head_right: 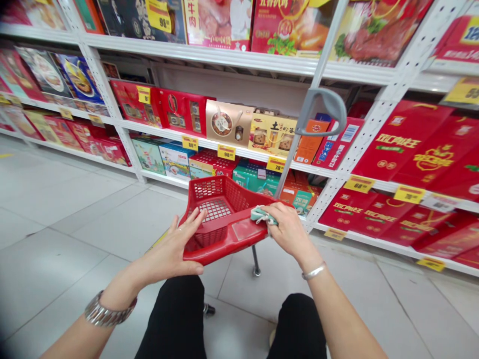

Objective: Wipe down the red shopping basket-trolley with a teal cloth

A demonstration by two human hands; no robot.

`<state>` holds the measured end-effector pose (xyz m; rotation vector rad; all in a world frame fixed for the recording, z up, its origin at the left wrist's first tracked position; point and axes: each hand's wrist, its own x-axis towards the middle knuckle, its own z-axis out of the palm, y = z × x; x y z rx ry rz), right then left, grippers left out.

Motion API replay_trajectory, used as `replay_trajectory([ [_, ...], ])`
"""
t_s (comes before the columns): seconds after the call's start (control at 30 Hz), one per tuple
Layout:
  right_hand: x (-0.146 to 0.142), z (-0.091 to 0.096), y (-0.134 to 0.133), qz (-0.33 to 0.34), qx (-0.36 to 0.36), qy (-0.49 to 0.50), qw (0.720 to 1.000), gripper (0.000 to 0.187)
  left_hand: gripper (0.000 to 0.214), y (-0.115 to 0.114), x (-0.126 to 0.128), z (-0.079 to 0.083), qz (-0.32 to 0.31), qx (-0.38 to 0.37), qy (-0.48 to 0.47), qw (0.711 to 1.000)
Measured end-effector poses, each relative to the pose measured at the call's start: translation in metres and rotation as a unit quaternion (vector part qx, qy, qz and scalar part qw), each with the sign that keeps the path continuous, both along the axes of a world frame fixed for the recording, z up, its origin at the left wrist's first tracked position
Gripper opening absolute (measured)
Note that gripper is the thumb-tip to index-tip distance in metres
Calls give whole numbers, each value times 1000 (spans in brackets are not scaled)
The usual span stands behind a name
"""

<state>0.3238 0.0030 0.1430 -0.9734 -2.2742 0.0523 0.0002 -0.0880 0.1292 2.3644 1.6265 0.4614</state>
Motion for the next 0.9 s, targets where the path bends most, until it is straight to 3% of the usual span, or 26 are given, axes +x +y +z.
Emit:
replay_trajectory([
  [0.13,-3,-18,-32,-30,50,28,998,43,109,-12,-15,5,30,-3,26,999],
  [0.27,-17,-30,-59,-60,109,49,991,47,94,-13,-1,8,61,71,54,994],
  [0.43,-57,-19,-84,-92,170,4,981,53,77,8,24,1,96,197,123,968],
  [0.63,-112,-14,-102,-40,221,-40,974,36,60,26,15,-3,131,246,120,953],
  [0.73,-113,-17,-105,-54,210,-38,976,33,59,32,6,-2,113,249,111,955],
  [0.9,-82,-19,-113,-99,189,-32,977,40,60,42,-7,-4,77,252,112,958],
])
